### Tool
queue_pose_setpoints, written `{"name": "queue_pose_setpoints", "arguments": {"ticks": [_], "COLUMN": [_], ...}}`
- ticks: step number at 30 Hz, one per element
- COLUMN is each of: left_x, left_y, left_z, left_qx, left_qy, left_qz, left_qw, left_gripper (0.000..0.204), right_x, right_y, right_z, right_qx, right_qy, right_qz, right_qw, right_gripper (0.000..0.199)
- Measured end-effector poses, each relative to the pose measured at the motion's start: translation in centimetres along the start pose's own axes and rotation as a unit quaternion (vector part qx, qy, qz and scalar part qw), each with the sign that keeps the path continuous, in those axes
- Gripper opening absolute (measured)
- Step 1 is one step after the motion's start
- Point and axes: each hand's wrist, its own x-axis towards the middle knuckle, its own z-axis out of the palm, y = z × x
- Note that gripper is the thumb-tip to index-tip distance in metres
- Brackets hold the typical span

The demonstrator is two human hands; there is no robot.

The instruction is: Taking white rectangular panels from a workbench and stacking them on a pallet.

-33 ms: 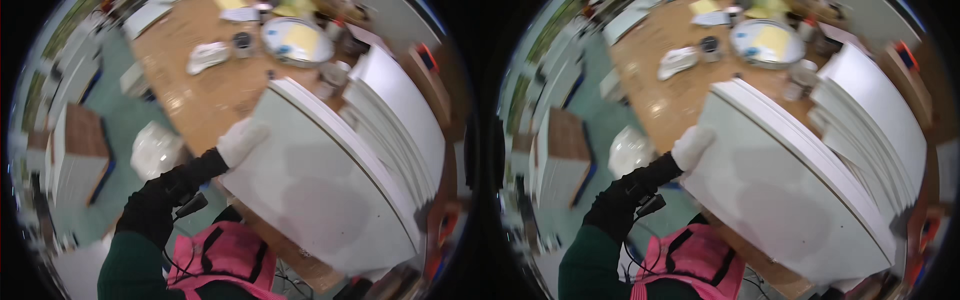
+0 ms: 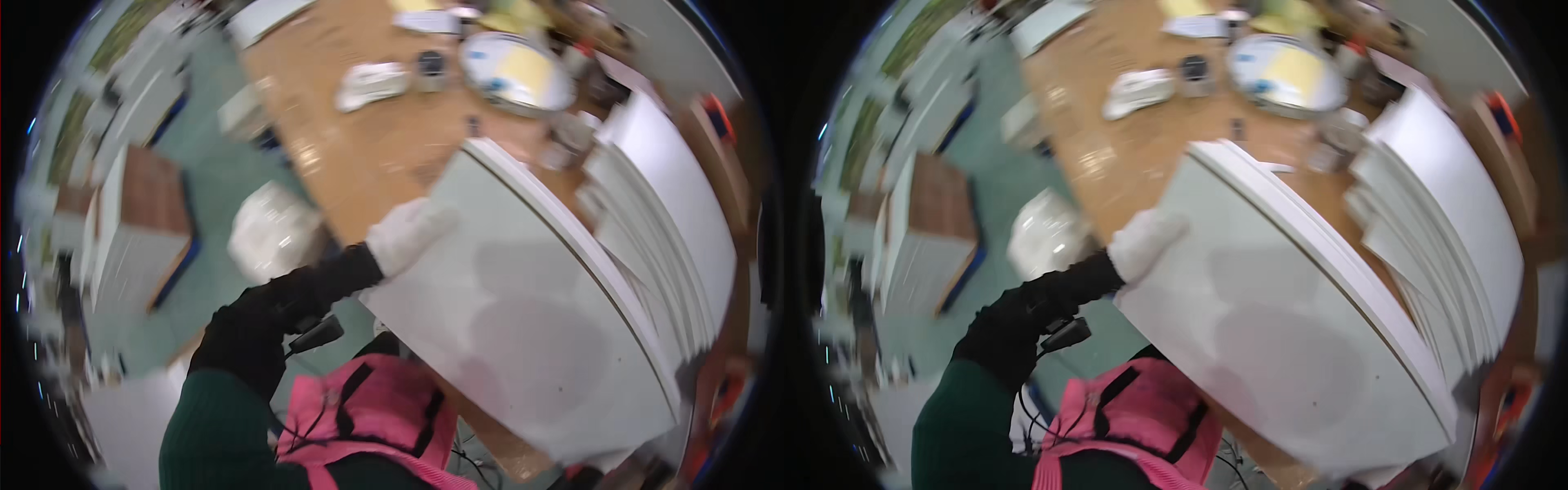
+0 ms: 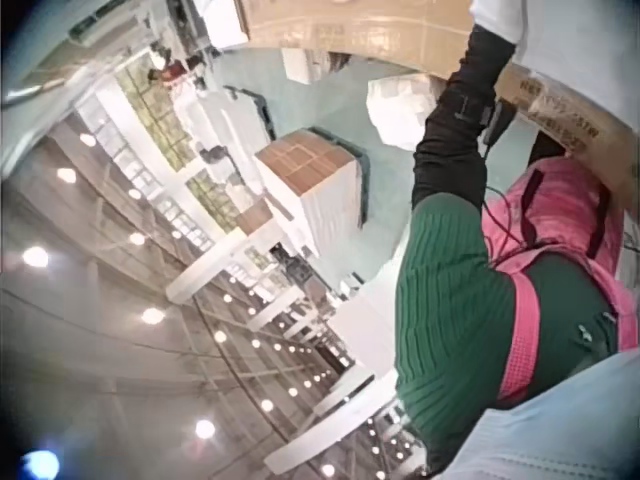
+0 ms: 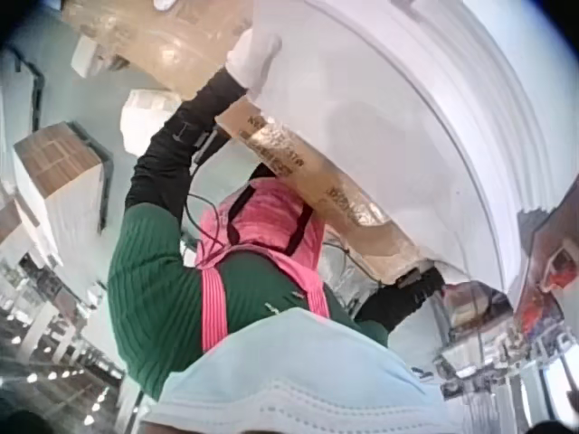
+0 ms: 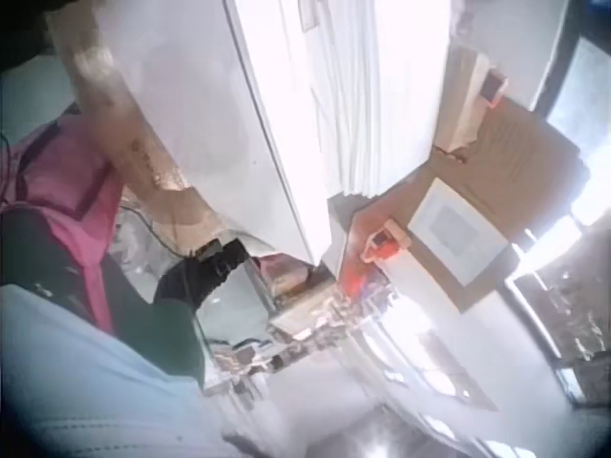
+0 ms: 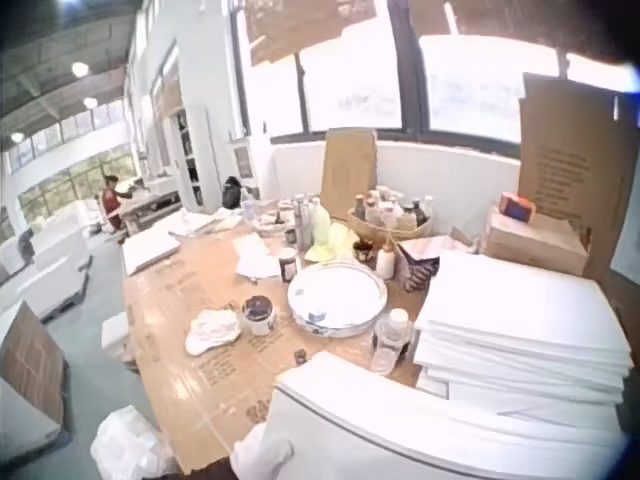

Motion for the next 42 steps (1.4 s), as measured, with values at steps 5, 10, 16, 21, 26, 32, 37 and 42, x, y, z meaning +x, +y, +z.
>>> {"name": "queue_pose_setpoints", "arguments": {"ticks": [5,10,16,21,26,32,37,42], "left_x": [-10.1,-22.7,-43.7,-64.7,-80.9,-92.0,-98.3,-103.5], "left_y": [-5.1,-8.6,-21.0,-26.8,-27.1,-27.0,-31.3,-34.2], "left_z": [-4.5,-9.0,-10.5,-13.2,-11.6,-11.3,-9.5,-10.8], "left_qx": [-0.04,-0.049,-0.214,-0.227,-0.274,-0.367,-0.453,-0.491], "left_qy": [0.061,0.126,0.356,0.458,0.549,0.671,0.811,0.833], "left_qz": [-0.307,-0.426,-0.463,-0.499,-0.558,-0.546,-0.31,-0.228], "left_qw": [0.949,0.895,0.783,0.7,0.559,0.342,0.204,0.111], "left_gripper": [0.08,0.095,0.092,0.094,0.109,0.086,0.088,0.085], "right_x": [-0.8,-5.5,-17.9,-34.6,-56.1,-84.0,-106.1,-124.0], "right_y": [-11.9,-23.2,-36.1,-44.6,-54.8,-58.1,-62.7,-60.2], "right_z": [-7.1,-11.4,-15.7,-18.2,-19.5,-24.5,-22.7,-26.3], "right_qx": [0.161,0.27,0.242,0.16,0.027,0.136,0.015,-0.084], "right_qy": [-0.07,-0.256,-0.432,-0.497,-0.481,-0.703,-0.818,-0.781], "right_qz": [-0.138,-0.279,-0.46,-0.607,-0.776,-0.663,-0.516,-0.541], "right_qw": [0.975,0.885,0.737,0.599,0.406,0.218,0.255,0.301], "right_gripper": [0.052,0.051,0.049,0.048,0.047,0.069,0.075,0.075]}}
